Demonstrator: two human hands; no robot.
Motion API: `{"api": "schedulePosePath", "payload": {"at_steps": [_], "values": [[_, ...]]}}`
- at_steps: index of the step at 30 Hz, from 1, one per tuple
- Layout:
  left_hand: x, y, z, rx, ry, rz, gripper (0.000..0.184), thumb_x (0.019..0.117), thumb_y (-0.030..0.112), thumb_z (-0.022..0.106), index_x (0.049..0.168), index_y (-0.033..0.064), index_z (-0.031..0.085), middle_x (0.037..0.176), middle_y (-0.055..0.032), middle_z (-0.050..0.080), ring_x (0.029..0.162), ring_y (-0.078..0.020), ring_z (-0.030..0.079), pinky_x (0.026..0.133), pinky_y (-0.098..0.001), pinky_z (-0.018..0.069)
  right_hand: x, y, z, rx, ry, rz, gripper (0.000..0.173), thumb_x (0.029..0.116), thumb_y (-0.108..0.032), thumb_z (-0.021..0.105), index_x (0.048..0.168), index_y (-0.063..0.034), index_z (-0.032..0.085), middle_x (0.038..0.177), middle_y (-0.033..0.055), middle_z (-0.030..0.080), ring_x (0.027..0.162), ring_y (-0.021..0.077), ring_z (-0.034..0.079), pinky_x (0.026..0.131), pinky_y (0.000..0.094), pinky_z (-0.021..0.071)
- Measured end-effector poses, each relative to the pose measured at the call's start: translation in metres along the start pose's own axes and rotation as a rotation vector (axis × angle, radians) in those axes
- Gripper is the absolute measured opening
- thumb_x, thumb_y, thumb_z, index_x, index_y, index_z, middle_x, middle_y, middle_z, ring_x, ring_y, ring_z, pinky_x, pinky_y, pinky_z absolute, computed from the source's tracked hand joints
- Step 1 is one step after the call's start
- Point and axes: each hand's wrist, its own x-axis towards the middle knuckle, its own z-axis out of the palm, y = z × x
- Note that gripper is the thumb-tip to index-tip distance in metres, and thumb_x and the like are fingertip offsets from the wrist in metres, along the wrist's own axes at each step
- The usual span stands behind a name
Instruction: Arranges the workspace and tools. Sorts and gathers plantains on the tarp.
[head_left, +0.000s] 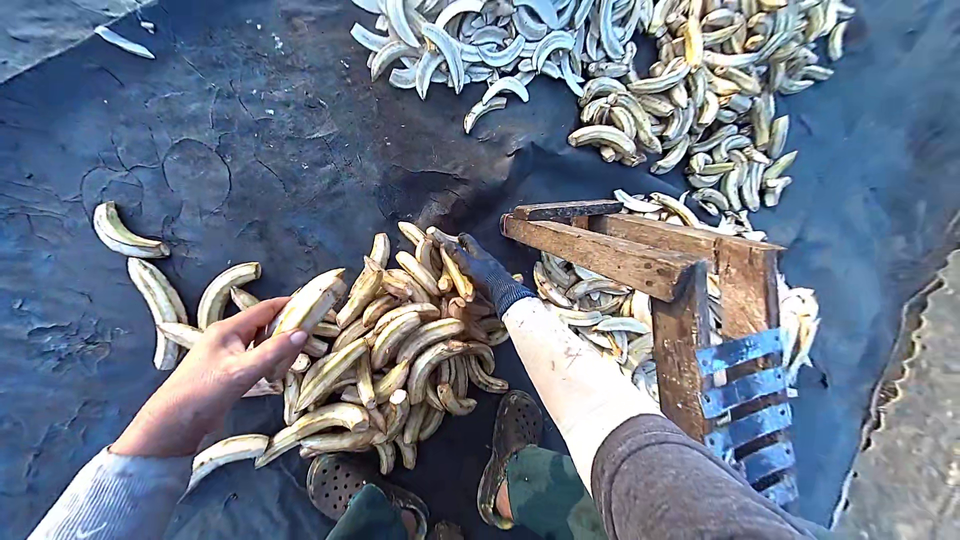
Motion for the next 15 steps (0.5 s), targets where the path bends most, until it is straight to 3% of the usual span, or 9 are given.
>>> {"api": "schedulePosePath", "payload": {"at_steps": [3, 5, 8, 12, 15], "values": [[-0.004, 0.028, 0.004, -0.024, -0.025, 0.094, 0.045, 0.09, 0.033, 0.062, 0.131, 0.0141, 0.064, 0.101, 0.0047, 0.07, 0.084, -0.0028, 0.066, 0.075, -0.024, 0.0564, -0.057, -0.015, 0.023, 0.015, -0.05, -0.095, 0.063, 0.1027, -0.065, 0.036, 0.15, -0.0244, 0.049, 0.137, 0.0176, 0.063, 0.125, 0.0385, 0.06, 0.101, 0.069, 0.0452], [-0.012, 0.055, 0.007, -0.054, -0.008, 0.167, 0.04, 0.0925, 0.036, 0.06, 0.128, 0.0169, 0.065, 0.1, 0.0066, 0.07, 0.082, -0.0019, 0.066, 0.072, -0.0227, 0.0559, -0.099, -0.042, 0.04, -0.051, -0.118, -0.135, 0.056, 0.1077, -0.053, 0.035, 0.152, -0.0222, 0.049, 0.141, 0.0184, 0.061, 0.13, 0.0403, 0.057, 0.105, 0.0675, 0.0419], [-0.039, 0.106, 0.018, -0.113, 0.05, 0.282, 0.038, 0.093, 0.042, 0.058, 0.123, 0.0207, 0.066, 0.1, 0.0093, 0.07, 0.087, -0.0018, 0.067, 0.075, -0.0229, 0.0565, -0.145, -0.07, 0.066, -0.165, -0.168, -0.2, 0.05, 0.1081, -0.046, 0.04, 0.146, -0.0186, 0.055, 0.135, 0.0202, 0.064, 0.128, 0.0397, 0.058, 0.105, 0.0641, 0.0438], [-0.097, 0.164, 0.039, -0.275, 0.101, 0.421, 0.039, 0.0961, 0.04, 0.056, 0.126, 0.0158, 0.062, 0.106, 0.0052, 0.069, 0.096, -0.0072, 0.067, 0.085, -0.0266, 0.0566, -0.191, -0.082, 0.066, -0.186, -0.174, -0.286, 0.045, 0.1092, -0.037, 0.04, 0.145, -0.0147, 0.057, 0.139, 0.0195, 0.061, 0.132, 0.0383, 0.056, 0.108, 0.062, 0.0418], [-0.147, 0.177, 0.052, -0.35, 0.116, 0.516, 0.041, 0.0965, 0.04, 0.058, 0.128, 0.0132, 0.06, 0.108, 0.0029, 0.069, 0.097, -0.0087, 0.067, 0.086, -0.0275, 0.0564, -0.219, -0.089, 0.045, 0.029, -0.131, -0.348, 0.043, 0.1094, -0.033, 0.041, 0.137, -0.0093, 0.063, 0.121, 0.0196, 0.07, 0.114, 0.0353, 0.066, 0.101, 0.0588, 0.0479]]}}
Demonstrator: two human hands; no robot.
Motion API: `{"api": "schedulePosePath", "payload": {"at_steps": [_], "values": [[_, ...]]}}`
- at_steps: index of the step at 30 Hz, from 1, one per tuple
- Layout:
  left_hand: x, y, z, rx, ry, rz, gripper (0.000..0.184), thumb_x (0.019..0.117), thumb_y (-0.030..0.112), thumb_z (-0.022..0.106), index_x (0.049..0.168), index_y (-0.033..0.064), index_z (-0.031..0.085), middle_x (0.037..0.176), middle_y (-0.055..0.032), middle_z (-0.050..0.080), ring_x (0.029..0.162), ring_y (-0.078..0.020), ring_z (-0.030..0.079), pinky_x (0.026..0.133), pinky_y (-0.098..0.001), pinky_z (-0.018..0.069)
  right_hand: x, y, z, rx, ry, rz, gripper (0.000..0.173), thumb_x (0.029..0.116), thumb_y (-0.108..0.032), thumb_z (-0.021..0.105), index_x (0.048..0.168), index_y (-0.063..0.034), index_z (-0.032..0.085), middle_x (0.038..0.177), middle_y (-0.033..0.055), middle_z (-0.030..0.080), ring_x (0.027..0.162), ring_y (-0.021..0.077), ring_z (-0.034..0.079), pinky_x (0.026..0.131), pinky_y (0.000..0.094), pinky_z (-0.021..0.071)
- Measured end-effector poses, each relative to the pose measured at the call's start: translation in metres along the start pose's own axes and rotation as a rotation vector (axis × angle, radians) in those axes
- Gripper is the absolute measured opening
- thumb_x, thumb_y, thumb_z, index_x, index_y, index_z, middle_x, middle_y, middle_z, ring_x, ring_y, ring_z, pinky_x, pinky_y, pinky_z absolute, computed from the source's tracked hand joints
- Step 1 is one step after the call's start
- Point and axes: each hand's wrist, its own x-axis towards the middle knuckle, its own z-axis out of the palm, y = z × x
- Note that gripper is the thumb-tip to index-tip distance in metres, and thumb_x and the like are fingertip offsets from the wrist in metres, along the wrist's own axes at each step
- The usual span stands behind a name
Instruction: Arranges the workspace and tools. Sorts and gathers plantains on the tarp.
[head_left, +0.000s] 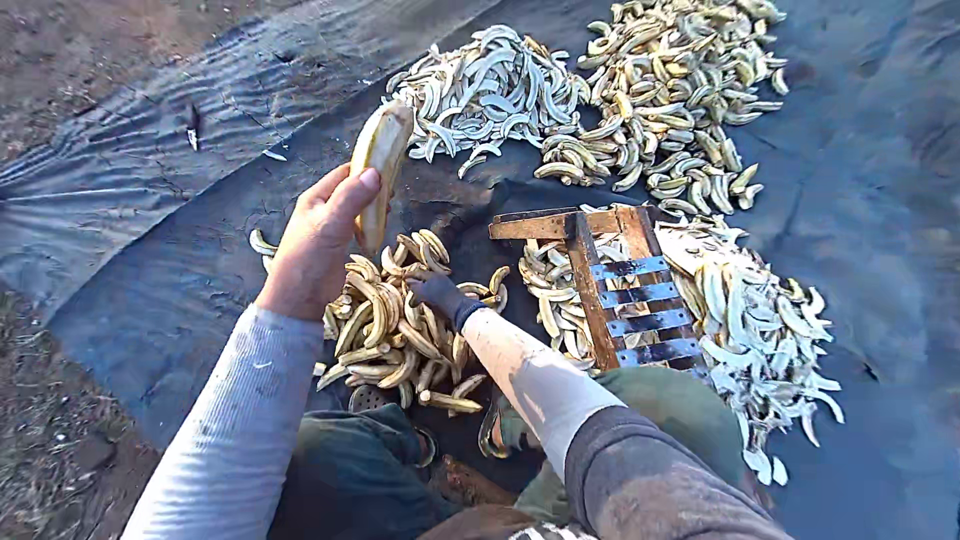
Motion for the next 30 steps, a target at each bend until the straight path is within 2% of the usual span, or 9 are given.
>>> {"api": "schedulePosePath", "payload": {"at_steps": [5, 10, 14, 18, 20, 22, 25, 28, 30], "values": [[-0.076, -0.012, 0.02, -0.302, 0.178, -0.003, 0.041, 0.1001, 0.042, 0.053, 0.128, 0.0127, 0.058, 0.108, -0.0012, 0.067, 0.094, -0.0115, 0.064, 0.083, -0.0301, 0.0557, -0.067, -0.063, -0.081, 0.192, 0.122, -0.114, 0.042, 0.1098, -0.033, 0.042, 0.141, -0.0084, 0.056, 0.123, 0.0186, 0.066, 0.1, 0.0274, 0.067, 0.088, 0.0485, 0.054], [-0.107, -0.041, 0.016, -0.342, 0.314, -0.216, 0.06, 0.0972, 0.063, 0.057, 0.139, 0.0209, 0.058, 0.124, -0.0081, 0.065, 0.102, -0.0222, 0.063, 0.082, -0.0421, 0.0546, -0.144, -0.111, -0.136, 0.322, 0.261, -0.219, 0.042, 0.1078, -0.041, 0.044, 0.14, -0.0182, 0.057, 0.094, 0.0052, 0.069, 0.07, 0.0142, 0.064, 0.063, 0.031, 0.0545], [-0.121, -0.041, -0.001, -0.286, 0.35, -0.22, 0.058, 0.0965, 0.062, 0.059, 0.135, 0.0198, 0.061, 0.118, -0.0076, 0.067, 0.098, -0.0204, 0.064, 0.081, -0.0397, 0.0546, -0.201, -0.116, -0.164, 0.214, 0.403, -0.231, 0.037, 0.1082, -0.039, 0.044, 0.138, -0.0215, 0.058, 0.091, 0.0059, 0.066, 0.065, 0.0146, 0.062, 0.061, 0.0329, 0.0547], [-0.123, -0.044, -0.008, -0.301, 0.351, -0.194, 0.054, 0.1013, 0.056, 0.054, 0.14, 0.0194, 0.055, 0.121, -0.0042, 0.065, 0.101, -0.0183, 0.064, 0.084, -0.0394, 0.0558, -0.245, -0.048, -0.205, -0.089, 0.556, -0.148, 0.042, 0.1075, -0.04, 0.044, 0.141, -0.0172, 0.057, 0.114, 0.0163, 0.068, 0.089, 0.0285, 0.068, 0.079, 0.0536, 0.0556], [-0.116, -0.048, -0.005, -0.319, 0.339, -0.177, 0.049, 0.1012, 0.055, 0.054, 0.137, 0.0219, 0.055, 0.118, -0.0019, 0.066, 0.099, -0.0175, 0.066, 0.081, -0.0387, 0.0571, -0.272, 0.006, -0.213, -0.295, 0.609, 0.012, 0.046, 0.1074, -0.042, 0.042, 0.144, -0.0169, 0.056, 0.122, 0.021, 0.068, 0.108, 0.0387, 0.068, 0.092, 0.0654, 0.0506], [-0.105, -0.052, 0.007, -0.31, 0.349, -0.178, 0.044, 0.1034, 0.053, 0.05, 0.135, 0.0226, 0.055, 0.115, -0.0006, 0.066, 0.098, -0.0168, 0.066, 0.079, -0.0379, 0.0568, -0.293, 0.064, -0.201, -0.418, 0.641, 0.174, 0.05, 0.1074, -0.041, 0.043, 0.147, -0.0135, 0.053, 0.122, 0.0259, 0.067, 0.113, 0.047, 0.064, 0.094, 0.0713, 0.0463], [-0.092, -0.056, 0.037, -0.275, 0.352, -0.209, 0.039, 0.1052, 0.051, 0.048, 0.13, 0.0233, 0.058, 0.109, 0.0025, 0.067, 0.092, -0.0118, 0.066, 0.075, -0.0316, 0.0555, -0.296, 0.143, -0.157, -0.47, 0.695, 0.313, 0.052, 0.107, -0.037, 0.046, 0.148, -0.005, 0.046, 0.116, 0.0318, 0.065, 0.104, 0.0522, 0.065, 0.083, 0.0714, 0.0495], [-0.081, -0.067, 0.066, -0.27, 0.293, -0.229, 0.039, 0.1052, 0.049, 0.049, 0.131, 0.0207, 0.058, 0.113, 0.0005, 0.065, 0.098, -0.0141, 0.064, 0.08, -0.0349, 0.0547, -0.294, 0.173, -0.126, -0.433, 0.722, 0.39, 0.063, 0.1058, -0.042, 0.047, 0.16, -0.0123, 0.033, 0.129, 0.0303, 0.061, 0.112, 0.05, 0.063, 0.091, 0.068, 0.049], [-0.074, -0.075, 0.086, -0.238, 0.26, -0.262, 0.042, 0.1045, 0.05, 0.05, 0.133, 0.0202, 0.057, 0.116, 0.0, 0.065, 0.101, -0.0153, 0.064, 0.083, -0.0368, 0.055, -0.306, 0.191, -0.118, -0.419, 0.815, 0.293, 0.06, 0.1058, -0.041, 0.047, 0.159, -0.0136, 0.037, 0.134, 0.0289, 0.059, 0.117, 0.049, 0.06, 0.096, 0.0669, 0.0468]]}}
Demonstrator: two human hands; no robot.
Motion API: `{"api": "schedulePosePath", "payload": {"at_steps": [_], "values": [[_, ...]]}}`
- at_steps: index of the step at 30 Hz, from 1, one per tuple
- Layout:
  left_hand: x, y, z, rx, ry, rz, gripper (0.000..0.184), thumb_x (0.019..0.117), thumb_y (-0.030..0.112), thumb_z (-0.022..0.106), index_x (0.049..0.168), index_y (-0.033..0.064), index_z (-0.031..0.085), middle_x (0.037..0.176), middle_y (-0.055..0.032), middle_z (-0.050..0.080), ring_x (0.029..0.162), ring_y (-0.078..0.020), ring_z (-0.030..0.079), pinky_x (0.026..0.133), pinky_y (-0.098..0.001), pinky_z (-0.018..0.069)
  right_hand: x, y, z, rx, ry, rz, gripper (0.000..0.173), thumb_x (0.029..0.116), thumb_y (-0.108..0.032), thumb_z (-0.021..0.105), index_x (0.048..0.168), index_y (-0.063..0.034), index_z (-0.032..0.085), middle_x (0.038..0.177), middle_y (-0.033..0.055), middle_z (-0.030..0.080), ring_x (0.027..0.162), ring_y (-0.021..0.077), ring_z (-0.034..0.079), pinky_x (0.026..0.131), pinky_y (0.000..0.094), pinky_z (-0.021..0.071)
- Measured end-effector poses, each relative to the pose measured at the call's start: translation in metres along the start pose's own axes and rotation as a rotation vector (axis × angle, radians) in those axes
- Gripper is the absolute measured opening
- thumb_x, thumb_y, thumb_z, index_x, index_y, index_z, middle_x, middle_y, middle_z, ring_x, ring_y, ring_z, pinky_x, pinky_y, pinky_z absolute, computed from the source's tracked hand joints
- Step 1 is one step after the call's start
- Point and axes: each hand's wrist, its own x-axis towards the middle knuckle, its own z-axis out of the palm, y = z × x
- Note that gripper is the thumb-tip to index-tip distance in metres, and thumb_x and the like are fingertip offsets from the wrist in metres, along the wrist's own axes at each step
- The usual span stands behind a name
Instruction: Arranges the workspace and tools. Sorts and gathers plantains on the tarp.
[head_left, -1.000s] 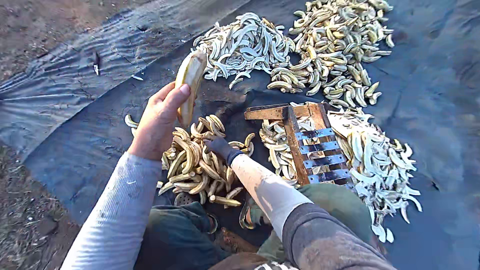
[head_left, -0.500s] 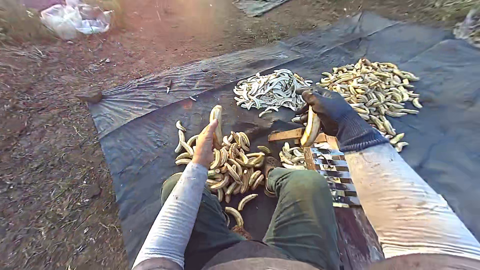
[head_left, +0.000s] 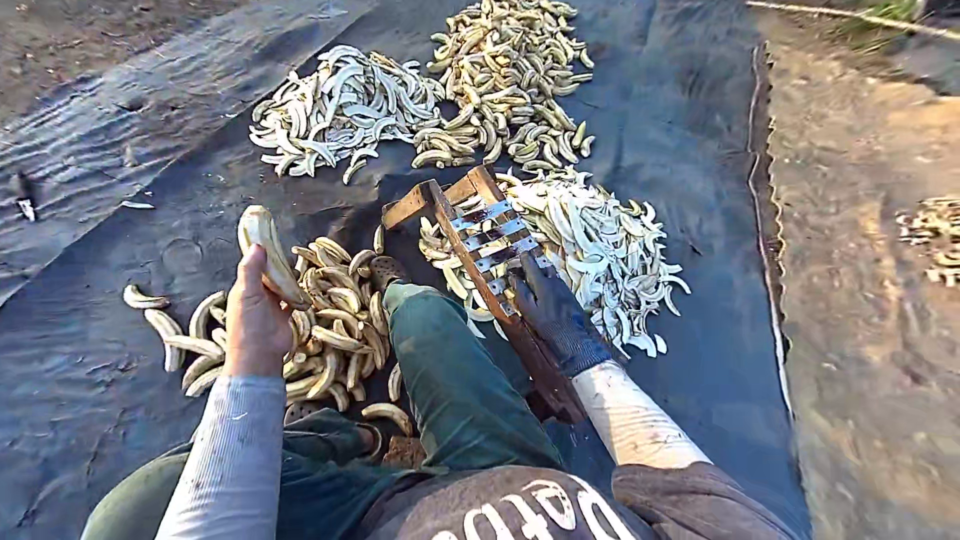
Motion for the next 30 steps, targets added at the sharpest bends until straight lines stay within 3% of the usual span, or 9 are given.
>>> {"api": "schedulePosePath", "payload": {"at_steps": [3, 7, 10, 15, 18, 20, 22, 26, 30], "values": [[0.008, -0.014, 0.027, 0.026, -0.043, -0.041, 0.049, 0.1029, 0.052, 0.052, 0.139, 0.0187, 0.053, 0.128, -0.0032, 0.062, 0.115, -0.0195, 0.061, 0.094, -0.0435, 0.0512, -0.017, 0.034, -0.007, 0.043, 0.113, -0.133, 0.062, 0.1028, -0.043, 0.045, 0.156, -0.0113, 0.042, 0.143, 0.0264, 0.055, 0.126, 0.0491, 0.055, 0.106, 0.0669, 0.0394], [0.025, -0.039, 0.051, -0.029, -0.12, -0.075, 0.045, 0.1038, 0.05, 0.051, 0.138, 0.0211, 0.053, 0.123, -0.0004, 0.063, 0.109, -0.0158, 0.062, 0.09, -0.0391, 0.0527, -0.046, 0.054, -0.005, -0.158, -0.127, -0.221, 0.072, 0.0997, -0.061, 0.039, 0.157, -0.0182, 0.041, 0.148, 0.0221, 0.053, 0.134, 0.0469, 0.049, 0.112, 0.0663, 0.0325], [0.031, -0.058, 0.058, -0.022, -0.117, -0.149, 0.046, 0.1027, 0.052, 0.053, 0.136, 0.0203, 0.054, 0.123, -0.0012, 0.062, 0.11, -0.0175, 0.061, 0.092, -0.0409, 0.0516, -0.05, 0.058, -0.001, -0.136, -0.121, -0.206, 0.066, 0.1013, -0.052, 0.045, 0.157, -0.0167, 0.042, 0.143, 0.0258, 0.056, 0.132, 0.0498, 0.051, 0.11, 0.0668, 0.0353], [0.048, -0.071, 0.049, -0.018, -0.095, -0.17, 0.05, 0.1027, 0.052, 0.053, 0.141, 0.0203, 0.049, 0.126, -0.0035, 0.061, 0.112, -0.0194, 0.06, 0.092, -0.0425, 0.051, -0.061, 0.052, -0.016, -0.046, -0.2, -0.101, 0.077, 0.0967, -0.056, 0.048, 0.161, -0.0166, 0.033, 0.148, 0.0277, 0.05, 0.133, 0.0482, 0.051, 0.11, 0.0639, 0.038], [0.049, -0.08, 0.046, -0.028, -0.092, -0.176, 0.048, 0.1022, 0.052, 0.053, 0.14, 0.0217, 0.05, 0.126, -0.002, 0.062, 0.111, -0.0174, 0.061, 0.091, -0.0406, 0.0513, -0.084, 0.07, -0.019, -0.064, -0.204, -0.175, 0.072, 0.0966, -0.052, 0.048, 0.158, -0.0153, 0.04, 0.14, 0.0286, 0.056, 0.123, 0.0487, 0.057, 0.104, 0.0642, 0.0425], [0.045, -0.085, 0.044, -0.014, -0.071, -0.174, 0.047, 0.1022, 0.052, 0.053, 0.138, 0.0211, 0.052, 0.125, -0.001, 0.062, 0.112, -0.0164, 0.061, 0.092, -0.0399, 0.0515, -0.092, 0.082, -0.014, -0.096, -0.173, -0.251, 0.066, 0.0995, -0.051, 0.04, 0.155, -0.0159, 0.045, 0.137, 0.0274, 0.058, 0.124, 0.0487, 0.056, 0.106, 0.0657, 0.0395], [0.043, -0.089, 0.041, 0.025, -0.034, -0.174, 0.048, 0.1025, 0.052, 0.054, 0.137, 0.0188, 0.054, 0.124, -0.0024, 0.062, 0.111, -0.0169, 0.061, 0.09, -0.0404, 0.052, -0.089, 0.093, 0.002, -0.079, -0.011, -0.353, 0.061, 0.103, -0.05, 0.033, 0.147, -0.0144, 0.056, 0.14, 0.0243, 0.059, 0.129, 0.0488, 0.054, 0.109, 0.0699, 0.0339], [0.039, -0.088, 0.029, 0.064, 0.003, -0.183, 0.048, 0.1044, 0.05, 0.051, 0.138, 0.0169, 0.053, 0.127, -0.0041, 0.062, 0.112, -0.0181, 0.061, 0.092, -0.0409, 0.0516, -0.057, 0.093, 0.023, 0.027, 0.113, -0.434, 0.056, 0.107, -0.048, 0.031, 0.147, -0.0193, 0.057, 0.159, 0.015, 0.044, 0.149, 0.0393, 0.036, 0.118, 0.0695, 0.0203], [0.04, -0.089, 0.021, 0.078, 0.038, -0.191, 0.046, 0.1051, 0.048, 0.05, 0.139, 0.0163, 0.054, 0.129, -0.0045, 0.061, 0.115, -0.0181, 0.06, 0.094, -0.0417, 0.0498, -0.016, 0.068, 0.024, -0.023, 0.08, -0.41, 0.052, 0.1059, -0.045, 0.034, 0.149, -0.0268, 0.055, 0.163, 0.0111, 0.039, 0.153, 0.0395, 0.027, 0.118, 0.0693, 0.0182]]}}
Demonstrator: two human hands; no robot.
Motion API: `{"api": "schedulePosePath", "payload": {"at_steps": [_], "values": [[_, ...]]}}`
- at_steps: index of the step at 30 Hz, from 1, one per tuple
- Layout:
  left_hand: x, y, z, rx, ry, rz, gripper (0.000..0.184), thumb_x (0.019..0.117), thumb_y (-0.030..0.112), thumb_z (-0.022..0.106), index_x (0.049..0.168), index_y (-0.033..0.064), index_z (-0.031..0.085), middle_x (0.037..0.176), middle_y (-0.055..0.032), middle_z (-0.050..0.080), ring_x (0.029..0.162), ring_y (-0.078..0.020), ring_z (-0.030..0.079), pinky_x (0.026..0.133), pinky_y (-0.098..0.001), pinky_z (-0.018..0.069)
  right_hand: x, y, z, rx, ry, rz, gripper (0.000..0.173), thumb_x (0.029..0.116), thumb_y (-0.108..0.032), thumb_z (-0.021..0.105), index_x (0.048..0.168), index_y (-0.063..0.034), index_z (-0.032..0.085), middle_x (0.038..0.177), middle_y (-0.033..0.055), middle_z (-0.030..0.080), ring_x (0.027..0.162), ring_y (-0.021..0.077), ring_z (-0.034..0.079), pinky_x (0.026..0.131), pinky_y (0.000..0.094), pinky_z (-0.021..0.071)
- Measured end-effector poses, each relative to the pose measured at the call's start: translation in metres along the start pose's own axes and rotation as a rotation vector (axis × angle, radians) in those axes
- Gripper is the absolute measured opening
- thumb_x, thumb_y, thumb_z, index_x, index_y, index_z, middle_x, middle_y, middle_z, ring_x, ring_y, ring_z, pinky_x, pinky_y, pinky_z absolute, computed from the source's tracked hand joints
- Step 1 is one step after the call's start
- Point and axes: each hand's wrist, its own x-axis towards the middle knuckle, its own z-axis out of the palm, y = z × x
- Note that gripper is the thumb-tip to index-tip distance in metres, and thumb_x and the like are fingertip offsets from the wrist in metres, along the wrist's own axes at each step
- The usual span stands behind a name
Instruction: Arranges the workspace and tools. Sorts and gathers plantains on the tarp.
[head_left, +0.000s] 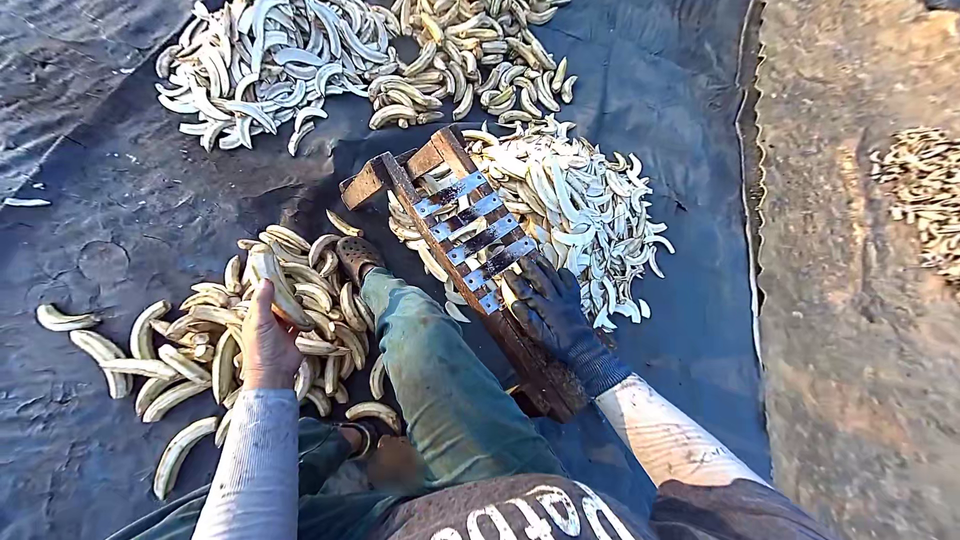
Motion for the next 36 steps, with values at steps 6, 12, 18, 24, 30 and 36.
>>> {"api": "schedulePosePath", "payload": {"at_steps": [6, 12, 18, 24, 30, 36], "values": [[0.008, -0.006, -0.007, -0.042, 0.037, -0.025, 0.042, 0.1052, 0.044, 0.053, 0.135, 0.0144, 0.057, 0.123, -0.0054, 0.062, 0.109, -0.0187, 0.061, 0.09, -0.0411, 0.0519, 0.099, -0.029, 0.011, -0.104, -0.106, 0.212, 0.058, 0.1062, -0.053, 0.022, 0.161, -0.038, 0.029, 0.172, 0.0051, 0.017, 0.158, 0.0366, 0.01, 0.12, 0.0705, 0.0047], [0.016, -0.01, -0.014, -0.088, 0.046, -0.031, 0.041, 0.1049, 0.044, 0.054, 0.134, 0.0148, 0.057, 0.121, -0.004, 0.063, 0.107, -0.0169, 0.062, 0.089, -0.0381, 0.0527, 0.194, -0.048, 0.035, -0.17, -0.047, 0.377, 0.067, 0.1065, -0.055, 0.02, 0.166, -0.0252, 0.012, 0.173, 0.0024, 0.011, 0.159, 0.0312, 0.006, 0.12, 0.0695, 0.0014], [0.023, -0.016, -0.021, -0.094, 0.052, -0.059, 0.039, 0.1053, 0.044, 0.053, 0.132, 0.0162, 0.058, 0.118, -0.003, 0.065, 0.105, -0.0157, 0.063, 0.088, -0.036, 0.0535, 0.263, -0.055, 0.056, -0.186, 0.024, 0.313, 0.069, 0.1061, -0.059, 0.02, 0.166, -0.0259, 0.012, 0.173, 0.003, 0.011, 0.159, 0.0321, 0.005, 0.118, 0.0723, 0.002], [0.023, -0.012, -0.024, -0.11, 0.086, -0.07, 0.042, 0.1049, 0.043, 0.055, 0.136, 0.0139, 0.057, 0.126, -0.0053, 0.062, 0.113, -0.0178, 0.061, 0.093, -0.0383, 0.052, 0.274, -0.05, 0.024, -0.102, 0.081, 0.358, 0.074, 0.1027, -0.065, 0.024, 0.166, -0.0285, 0.011, 0.173, 0.0042, 0.011, 0.159, 0.0312, 0.009, 0.118, 0.0725, 0.0002], [0.015, -0.003, -0.024, -0.137, 0.062, -0.04, 0.047, 0.1024, 0.046, 0.058, 0.136, 0.0133, 0.058, 0.128, -0.0067, 0.063, 0.115, -0.0194, 0.061, 0.096, -0.0411, 0.0512, 0.145, 0.028, -0.018, 0.444, -0.191, 0.517, 0.065, 0.1085, -0.054, 0.026, 0.158, -0.0137, 0.038, 0.158, 0.0112, 0.045, 0.146, 0.0215, 0.043, 0.12, 0.0472, 0.0348], [-0.014, 0.011, -0.02, -0.13, 0.024, -0.001, 0.046, 0.1027, 0.046, 0.058, 0.136, 0.0133, 0.057, 0.124, -0.0066, 0.063, 0.111, -0.0195, 0.061, 0.093, -0.0412, 0.052, 0.072, 0.023, -0.026, 0.397, -0.301, 0.528, 0.057, 0.1113, -0.043, 0.028, 0.146, -0.0045, 0.051, 0.141, 0.0201, 0.059, 0.131, 0.0276, 0.057, 0.112, 0.0482, 0.0428]]}}
